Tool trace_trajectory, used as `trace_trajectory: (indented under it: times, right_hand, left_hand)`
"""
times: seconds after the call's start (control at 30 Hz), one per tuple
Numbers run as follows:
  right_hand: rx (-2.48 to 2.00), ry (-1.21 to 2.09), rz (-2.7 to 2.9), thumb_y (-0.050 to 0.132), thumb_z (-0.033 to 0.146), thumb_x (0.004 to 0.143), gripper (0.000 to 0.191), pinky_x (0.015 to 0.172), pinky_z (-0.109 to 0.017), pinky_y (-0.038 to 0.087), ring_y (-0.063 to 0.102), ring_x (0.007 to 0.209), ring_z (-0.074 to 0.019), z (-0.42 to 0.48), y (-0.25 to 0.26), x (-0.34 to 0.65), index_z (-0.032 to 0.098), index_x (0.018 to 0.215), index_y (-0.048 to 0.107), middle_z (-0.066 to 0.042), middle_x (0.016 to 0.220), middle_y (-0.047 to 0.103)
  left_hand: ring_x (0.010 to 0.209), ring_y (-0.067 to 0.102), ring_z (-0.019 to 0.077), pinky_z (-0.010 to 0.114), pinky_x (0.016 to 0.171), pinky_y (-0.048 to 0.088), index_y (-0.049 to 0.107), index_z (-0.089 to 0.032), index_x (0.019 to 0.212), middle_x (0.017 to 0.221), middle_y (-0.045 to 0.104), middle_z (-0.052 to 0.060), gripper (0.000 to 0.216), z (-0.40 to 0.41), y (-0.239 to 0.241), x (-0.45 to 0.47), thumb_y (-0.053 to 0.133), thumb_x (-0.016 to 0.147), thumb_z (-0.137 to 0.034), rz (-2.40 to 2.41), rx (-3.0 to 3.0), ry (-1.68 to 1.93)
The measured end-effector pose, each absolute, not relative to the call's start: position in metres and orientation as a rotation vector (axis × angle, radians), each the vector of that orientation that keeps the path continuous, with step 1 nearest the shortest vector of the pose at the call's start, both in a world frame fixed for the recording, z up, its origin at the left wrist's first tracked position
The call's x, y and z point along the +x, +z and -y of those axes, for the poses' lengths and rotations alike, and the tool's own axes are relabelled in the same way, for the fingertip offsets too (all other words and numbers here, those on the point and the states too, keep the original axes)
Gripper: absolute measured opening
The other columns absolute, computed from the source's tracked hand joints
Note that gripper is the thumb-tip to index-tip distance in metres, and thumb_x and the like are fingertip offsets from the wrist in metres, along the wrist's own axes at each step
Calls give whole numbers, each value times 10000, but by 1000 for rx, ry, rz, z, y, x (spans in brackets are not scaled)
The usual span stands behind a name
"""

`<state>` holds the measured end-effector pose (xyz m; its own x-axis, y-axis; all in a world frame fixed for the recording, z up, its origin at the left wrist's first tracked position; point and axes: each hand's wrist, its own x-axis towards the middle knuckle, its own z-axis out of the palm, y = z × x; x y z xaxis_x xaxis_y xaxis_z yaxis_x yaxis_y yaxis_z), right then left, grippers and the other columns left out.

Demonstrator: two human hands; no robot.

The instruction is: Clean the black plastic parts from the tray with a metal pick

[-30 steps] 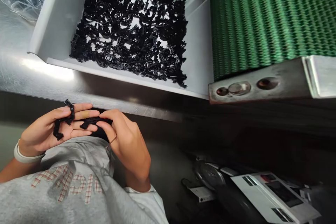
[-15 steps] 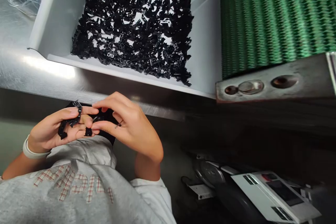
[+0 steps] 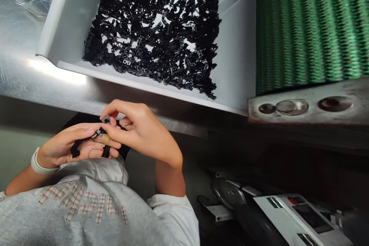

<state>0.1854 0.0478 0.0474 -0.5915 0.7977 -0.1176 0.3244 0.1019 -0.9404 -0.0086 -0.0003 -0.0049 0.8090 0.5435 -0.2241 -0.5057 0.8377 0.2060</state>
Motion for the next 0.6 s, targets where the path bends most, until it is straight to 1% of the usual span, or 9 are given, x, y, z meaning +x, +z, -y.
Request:
trace_trajectory:
  times: [0.03,0.1,0.17,0.2,0.27,0.33,0.37,0.47,0.6]
  right_hand:
    - [-1126,1422,1922,641,165,888,35,395,-194,222,263,432,-5,-43,48,188,164,918,659,60,749,593]
    - [-1184,1203,1877,645,132,886,81,397,-203,247,270,424,-9,-33,46,192,178,936,687,51,760,623]
    - [-1203,992,1870,663,90,878,148,428,-202,335,368,439,-25,-23,42,194,204,959,711,38,773,669]
    - [-1188,919,1867,678,71,870,183,465,-200,403,467,480,-42,-19,39,194,217,973,716,27,799,702]
    - [-1140,852,1837,697,40,857,250,593,-208,535,669,670,-97,-13,31,193,239,1006,718,3,895,758]
    - [-1107,832,1794,706,25,853,290,712,-226,600,746,847,-139,-9,24,191,254,1029,716,-5,951,781]
    - [-1099,818,1778,707,22,853,300,729,-226,611,756,867,-142,-8,20,189,260,1034,716,-3,956,786]
    - [-1098,729,1774,708,25,852,303,703,-215,619,763,829,-138,-6,12,184,267,1033,718,4,941,792]
    - [-1089,588,1827,702,9,846,286,695,-212,618,762,810,-141,-5,9,180,231,1027,709,-19,925,788]
  left_hand:
    - [1068,765,219,247,944,559,747,-139,1200,1161,789,156,299,0,-5,-10,647,961,-290,-267,126,572]
    - [1066,766,214,252,951,561,730,-153,1240,1163,791,142,311,-1,-4,-12,633,969,-272,-252,102,589]
    - [1070,765,217,268,955,563,710,-169,1278,1168,792,132,326,-2,-4,-14,617,976,-248,-267,85,607]
    - [1069,765,218,275,954,563,705,-176,1286,1164,794,126,328,-3,-4,-14,612,977,-234,-280,79,616]
    - [1063,767,216,284,954,561,706,-188,1279,1141,803,110,320,-3,-3,-14,611,974,-215,-293,71,631]
    - [1061,766,208,282,956,559,711,-202,1261,1125,808,96,305,-2,-3,-12,611,972,-204,-277,62,636]
    - [1063,765,204,282,960,557,712,-207,1255,1128,808,95,300,-2,-4,-11,609,973,-202,-263,60,638]
    - [1066,765,199,272,964,555,728,-214,1223,1150,801,103,274,-1,-4,-9,605,978,-208,-215,72,654]
    - [1057,769,208,270,959,560,752,-217,1181,1153,801,101,249,-2,-5,-9,606,980,-212,-220,93,661]
